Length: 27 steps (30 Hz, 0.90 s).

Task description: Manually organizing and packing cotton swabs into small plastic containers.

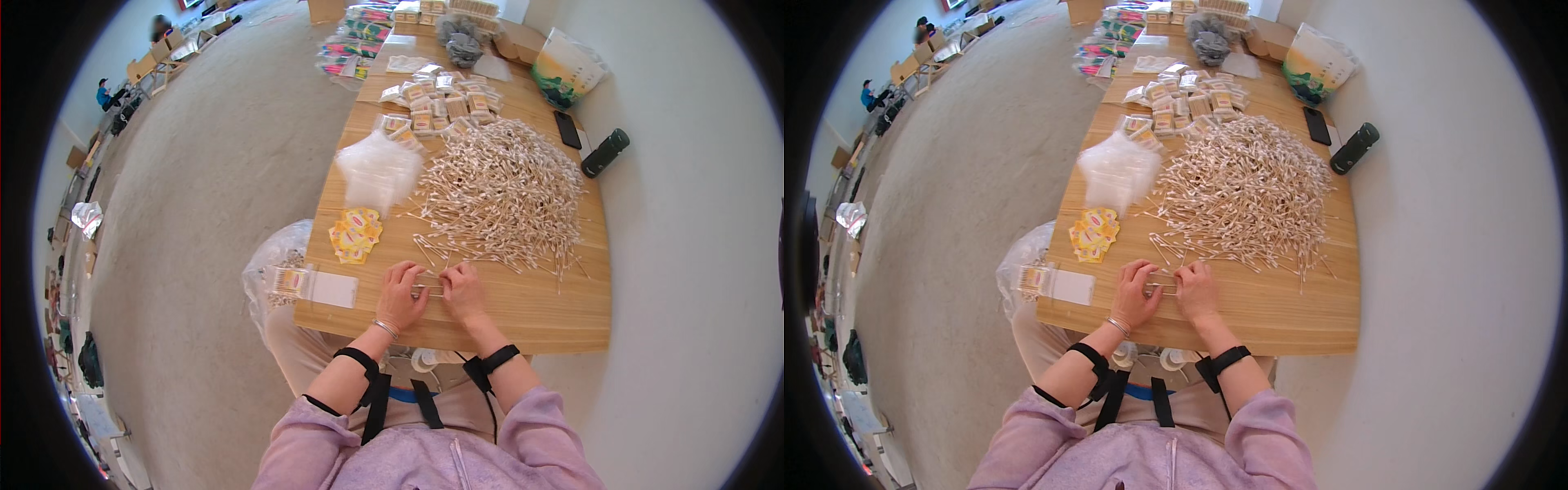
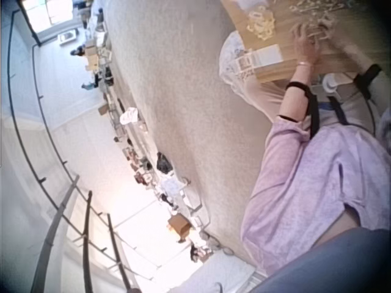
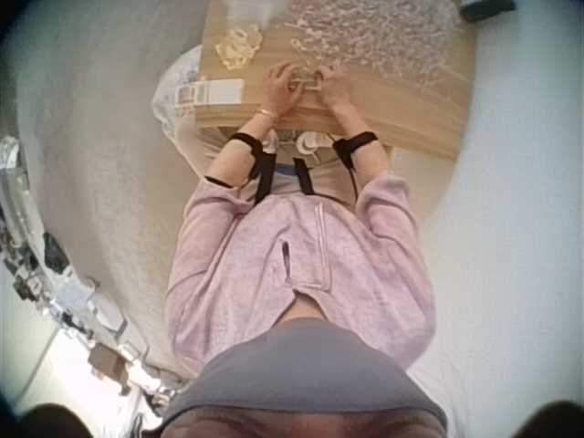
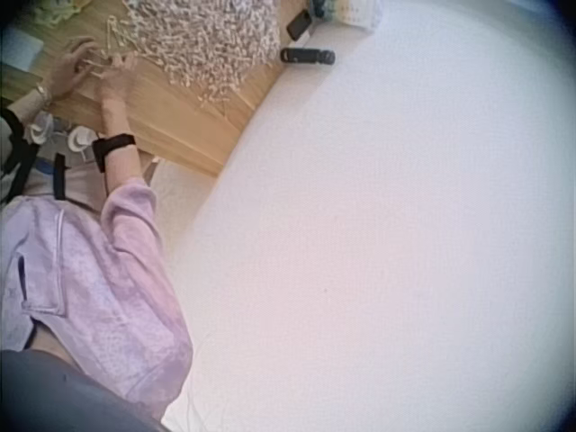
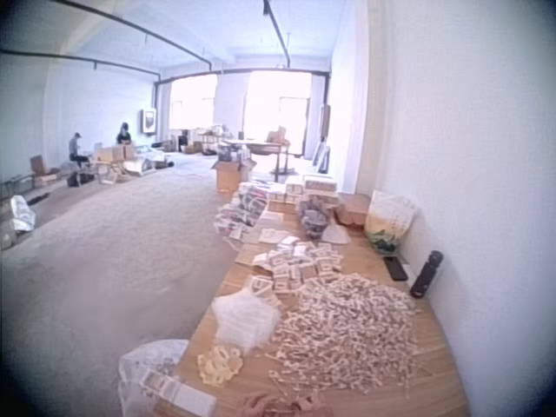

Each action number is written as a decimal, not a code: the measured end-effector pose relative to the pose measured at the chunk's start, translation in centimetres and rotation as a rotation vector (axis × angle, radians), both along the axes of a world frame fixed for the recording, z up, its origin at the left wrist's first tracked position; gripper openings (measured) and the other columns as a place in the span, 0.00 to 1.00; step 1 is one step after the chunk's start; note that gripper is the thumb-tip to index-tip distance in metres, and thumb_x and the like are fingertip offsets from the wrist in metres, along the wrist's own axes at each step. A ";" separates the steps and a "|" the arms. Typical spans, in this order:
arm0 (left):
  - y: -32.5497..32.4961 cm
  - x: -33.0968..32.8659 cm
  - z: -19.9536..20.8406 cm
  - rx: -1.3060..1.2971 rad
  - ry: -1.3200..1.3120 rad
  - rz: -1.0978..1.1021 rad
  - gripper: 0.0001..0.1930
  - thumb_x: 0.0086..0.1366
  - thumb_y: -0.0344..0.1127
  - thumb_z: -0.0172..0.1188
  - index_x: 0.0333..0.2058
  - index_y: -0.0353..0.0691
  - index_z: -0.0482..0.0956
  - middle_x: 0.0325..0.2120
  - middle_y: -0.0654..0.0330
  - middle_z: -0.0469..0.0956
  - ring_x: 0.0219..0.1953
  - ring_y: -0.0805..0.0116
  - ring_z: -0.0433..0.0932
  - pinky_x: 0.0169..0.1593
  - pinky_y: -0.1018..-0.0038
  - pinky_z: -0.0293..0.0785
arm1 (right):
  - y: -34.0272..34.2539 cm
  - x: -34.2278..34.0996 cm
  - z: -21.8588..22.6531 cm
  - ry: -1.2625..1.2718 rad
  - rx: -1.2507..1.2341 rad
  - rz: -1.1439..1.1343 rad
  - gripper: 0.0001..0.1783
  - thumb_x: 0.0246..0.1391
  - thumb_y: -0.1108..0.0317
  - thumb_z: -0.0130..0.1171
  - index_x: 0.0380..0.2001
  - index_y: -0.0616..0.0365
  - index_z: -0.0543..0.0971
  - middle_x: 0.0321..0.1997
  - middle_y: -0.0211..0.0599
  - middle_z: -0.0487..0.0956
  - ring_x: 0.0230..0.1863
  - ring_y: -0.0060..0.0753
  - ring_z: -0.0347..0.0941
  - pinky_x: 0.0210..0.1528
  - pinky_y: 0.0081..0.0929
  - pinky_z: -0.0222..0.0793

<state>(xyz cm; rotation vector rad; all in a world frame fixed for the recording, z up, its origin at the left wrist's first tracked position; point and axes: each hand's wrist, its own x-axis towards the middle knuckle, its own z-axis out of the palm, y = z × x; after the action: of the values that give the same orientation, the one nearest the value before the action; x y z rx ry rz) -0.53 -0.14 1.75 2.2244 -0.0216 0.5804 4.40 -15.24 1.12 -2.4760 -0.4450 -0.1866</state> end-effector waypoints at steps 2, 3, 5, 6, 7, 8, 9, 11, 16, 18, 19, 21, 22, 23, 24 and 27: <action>0.3 0.0 -0.5 0.029 -0.008 -0.017 0.12 0.51 0.30 0.62 0.37 0.40 0.78 0.43 0.54 0.73 0.49 0.54 0.69 0.55 0.61 0.63 | 0.9 0.1 0.3 0.028 0.010 0.076 0.04 0.49 0.68 0.60 0.29 0.53 0.80 0.33 0.37 0.73 0.40 0.43 0.70 0.42 0.37 0.68; 0.5 0.1 -0.7 0.055 -0.016 -0.038 0.13 0.51 0.30 0.62 0.38 0.39 0.77 0.46 0.53 0.72 0.51 0.53 0.68 0.56 0.61 0.63 | 1.3 0.5 0.5 0.002 0.038 0.037 0.06 0.49 0.67 0.61 0.30 0.54 0.80 0.34 0.38 0.73 0.41 0.43 0.69 0.44 0.37 0.68; 0.5 0.0 -1.1 0.089 0.000 -0.049 0.13 0.51 0.30 0.62 0.38 0.40 0.77 0.46 0.53 0.72 0.51 0.53 0.68 0.56 0.61 0.63 | 1.9 1.4 0.7 -0.020 0.062 -0.006 0.08 0.48 0.66 0.62 0.32 0.55 0.80 0.35 0.40 0.73 0.43 0.44 0.69 0.46 0.37 0.67; 0.5 0.0 -1.2 0.125 0.014 -0.059 0.13 0.51 0.30 0.62 0.38 0.41 0.77 0.46 0.54 0.71 0.52 0.53 0.67 0.56 0.61 0.63 | 2.2 2.0 0.9 -0.053 -0.005 0.001 0.10 0.47 0.65 0.63 0.33 0.56 0.80 0.36 0.40 0.73 0.44 0.44 0.68 0.48 0.37 0.66; 0.5 0.0 -1.3 0.124 0.013 -0.060 0.13 0.51 0.30 0.62 0.38 0.41 0.77 0.46 0.54 0.71 0.52 0.53 0.67 0.56 0.61 0.63 | 2.4 2.5 1.0 -0.089 -0.072 0.008 0.12 0.46 0.64 0.64 0.34 0.57 0.79 0.37 0.41 0.72 0.45 0.44 0.67 0.50 0.37 0.65; 0.6 -0.1 -1.3 0.116 0.029 -0.077 0.13 0.51 0.30 0.62 0.37 0.41 0.77 0.46 0.54 0.72 0.52 0.53 0.67 0.56 0.62 0.63 | 2.6 2.9 1.0 -0.090 -0.073 0.008 0.12 0.46 0.64 0.64 0.34 0.57 0.79 0.37 0.41 0.72 0.45 0.44 0.67 0.50 0.37 0.65; 0.7 -0.1 -1.4 0.108 0.044 -0.095 0.12 0.51 0.30 0.62 0.37 0.41 0.77 0.46 0.54 0.72 0.52 0.53 0.68 0.56 0.62 0.64 | 2.8 3.2 1.0 -0.079 -0.107 -0.022 0.13 0.46 0.64 0.64 0.36 0.57 0.79 0.38 0.42 0.72 0.46 0.44 0.67 0.51 0.38 0.65; 0.8 0.0 -1.6 0.089 0.044 -0.099 0.13 0.51 0.29 0.62 0.38 0.40 0.77 0.46 0.53 0.72 0.52 0.52 0.68 0.56 0.62 0.64 | 3.2 3.9 0.7 -0.071 -0.137 -0.044 0.14 0.45 0.63 0.64 0.37 0.56 0.79 0.39 0.42 0.72 0.47 0.44 0.66 0.52 0.38 0.64; 0.3 0.1 -1.2 -0.054 0.061 -0.046 0.18 0.51 0.29 0.61 0.43 0.38 0.75 0.47 0.52 0.71 0.54 0.51 0.67 0.59 0.60 0.62 | 2.0 4.9 0.5 0.011 -0.149 0.031 0.08 0.43 0.65 0.65 0.31 0.51 0.81 0.37 0.36 0.74 0.45 0.43 0.68 0.49 0.37 0.66; 0.3 0.1 -0.6 -0.051 0.000 0.012 0.21 0.52 0.30 0.60 0.47 0.37 0.73 0.50 0.52 0.71 0.57 0.50 0.65 0.62 0.60 0.60 | 1.5 3.7 0.7 0.014 -0.117 0.092 0.06 0.43 0.68 0.64 0.29 0.52 0.81 0.35 0.37 0.74 0.43 0.43 0.69 0.47 0.36 0.66; 0.2 0.1 -0.6 -0.053 0.000 0.011 0.21 0.52 0.30 0.60 0.47 0.37 0.73 0.50 0.52 0.71 0.57 0.50 0.65 0.62 0.60 0.60 | 1.1 3.0 0.8 0.014 -0.083 0.153 0.04 0.43 0.70 0.63 0.27 0.52 0.81 0.33 0.37 0.75 0.42 0.43 0.69 0.46 0.36 0.67; 0.4 0.0 -0.7 0.114 0.020 -0.031 0.21 0.53 0.31 0.60 0.48 0.37 0.73 0.52 0.52 0.70 0.58 0.51 0.65 0.64 0.60 0.58 | 0.2 2.1 0.4 -0.002 -0.026 0.190 0.05 0.43 0.71 0.62 0.28 0.53 0.81 0.33 0.37 0.75 0.41 0.43 0.70 0.45 0.36 0.67; 0.4 0.0 -0.9 0.112 0.020 -0.035 0.21 0.53 0.31 0.60 0.48 0.37 0.73 0.52 0.52 0.70 0.58 0.51 0.65 0.64 0.60 0.58 | -0.3 1.9 0.3 -0.018 0.033 0.226 0.06 0.44 0.73 0.62 0.29 0.53 0.82 0.34 0.37 0.75 0.40 0.43 0.70 0.44 0.36 0.67; 0.5 0.0 -1.2 0.131 0.015 -0.074 0.21 0.54 0.32 0.61 0.48 0.37 0.73 0.51 0.52 0.71 0.58 0.52 0.66 0.64 0.59 0.58 | -0.8 1.8 0.3 -0.017 0.032 0.223 0.06 0.44 0.73 0.62 0.29 0.53 0.82 0.34 0.37 0.75 0.40 0.43 0.70 0.44 0.36 0.67; 0.6 0.0 -1.4 0.151 0.011 -0.114 0.20 0.54 0.33 0.61 0.48 0.38 0.74 0.51 0.53 0.72 0.57 0.53 0.66 0.64 0.59 0.58 | -1.4 1.7 0.3 -0.011 0.076 0.136 0.07 0.44 0.72 0.62 0.30 0.53 0.82 0.34 0.36 0.75 0.42 0.43 0.70 0.45 0.36 0.67; 0.3 0.2 -1.1 0.131 0.026 -0.170 0.20 0.54 0.35 0.63 0.47 0.38 0.75 0.49 0.54 0.73 0.57 0.55 0.67 0.64 0.59 0.58 | -3.2 1.9 0.2 0.010 0.098 0.045 0.07 0.45 0.72 0.62 0.31 0.53 0.82 0.35 0.35 0.74 0.43 0.42 0.69 0.46 0.35 0.67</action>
<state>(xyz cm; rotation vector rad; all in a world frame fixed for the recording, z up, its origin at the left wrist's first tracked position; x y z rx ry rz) -0.31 0.16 0.68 2.3279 -0.2394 0.4684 6.28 -18.46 1.31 -2.3685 -0.4753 -0.1734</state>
